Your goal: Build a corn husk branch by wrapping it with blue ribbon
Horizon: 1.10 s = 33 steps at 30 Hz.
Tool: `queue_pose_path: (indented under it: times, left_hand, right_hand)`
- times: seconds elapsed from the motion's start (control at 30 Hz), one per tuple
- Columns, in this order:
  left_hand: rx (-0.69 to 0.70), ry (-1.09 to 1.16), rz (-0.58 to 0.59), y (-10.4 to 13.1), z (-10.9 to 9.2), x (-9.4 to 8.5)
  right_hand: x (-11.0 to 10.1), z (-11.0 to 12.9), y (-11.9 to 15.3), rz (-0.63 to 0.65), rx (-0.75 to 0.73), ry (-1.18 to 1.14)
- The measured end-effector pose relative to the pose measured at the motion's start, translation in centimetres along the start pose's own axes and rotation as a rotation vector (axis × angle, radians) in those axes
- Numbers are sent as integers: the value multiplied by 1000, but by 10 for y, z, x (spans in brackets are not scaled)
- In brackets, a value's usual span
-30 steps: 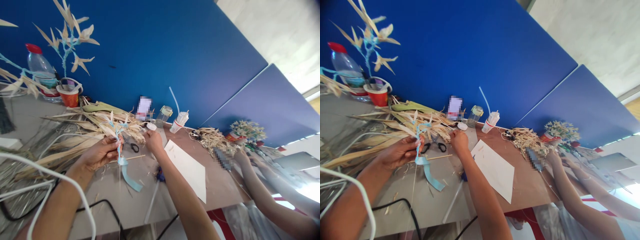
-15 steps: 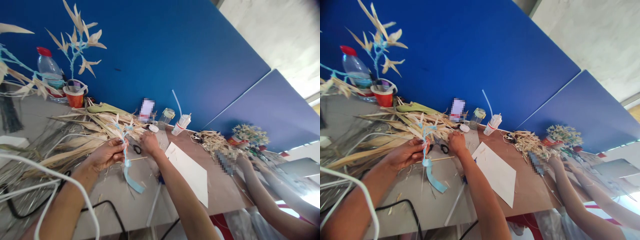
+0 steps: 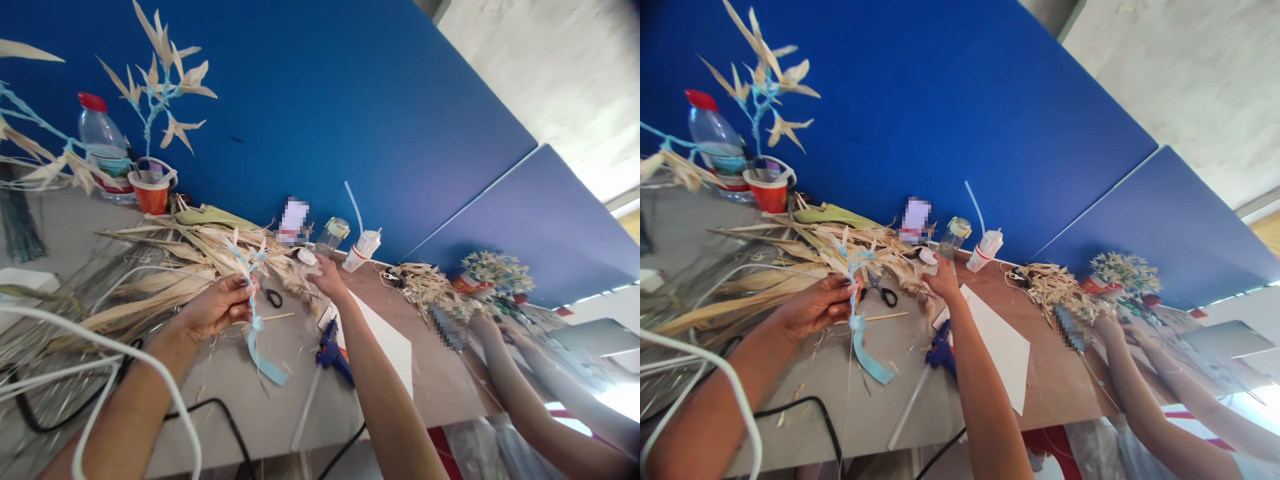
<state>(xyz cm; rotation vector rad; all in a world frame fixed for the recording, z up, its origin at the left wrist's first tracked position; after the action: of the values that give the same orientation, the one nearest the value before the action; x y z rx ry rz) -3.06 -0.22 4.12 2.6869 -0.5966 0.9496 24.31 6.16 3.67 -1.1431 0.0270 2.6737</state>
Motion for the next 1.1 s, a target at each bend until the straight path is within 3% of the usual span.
queue_pose_path:
  times: [0.1,0.17,0.23,0.4,0.5,0.73,1.1]
  left_hand:
    - [4,-9,7,1,-1,2]
    - [1,-9,9,1,-1,2]
    - [-2,-11,3,1,-1,1]
    - [10,-11,-14,-1,-1,-3]
    - [12,-3,-26,-1,-1,-4]
    - [19,-11,-36,0,-3,-1]
    - [25,-4,-41,0,-3,-4]
  right_hand:
    - [-8,12,5,-4,-60,-384]
    - [-5,22,9,-49,-36,-492]
    - [8,33,15,-63,-9,-395]
    - [58,56,27,123,-144,106]
    - [78,59,24,121,-161,271]
    - [85,51,5,5,-200,392]
    - [105,70,-5,140,-455,504]
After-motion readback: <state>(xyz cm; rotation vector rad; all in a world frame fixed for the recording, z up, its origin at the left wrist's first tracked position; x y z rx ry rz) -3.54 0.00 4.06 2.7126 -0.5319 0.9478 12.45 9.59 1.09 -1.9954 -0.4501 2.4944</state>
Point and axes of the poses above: each hand's wrist, its own y-axis away from the middle knuckle, its own x-axis out of the palm, z = x × y, the point moved 1 cm from there along -y, towards the middle knuckle, and after that the axes turned 8 degrees about x, right-handed, at the moved point
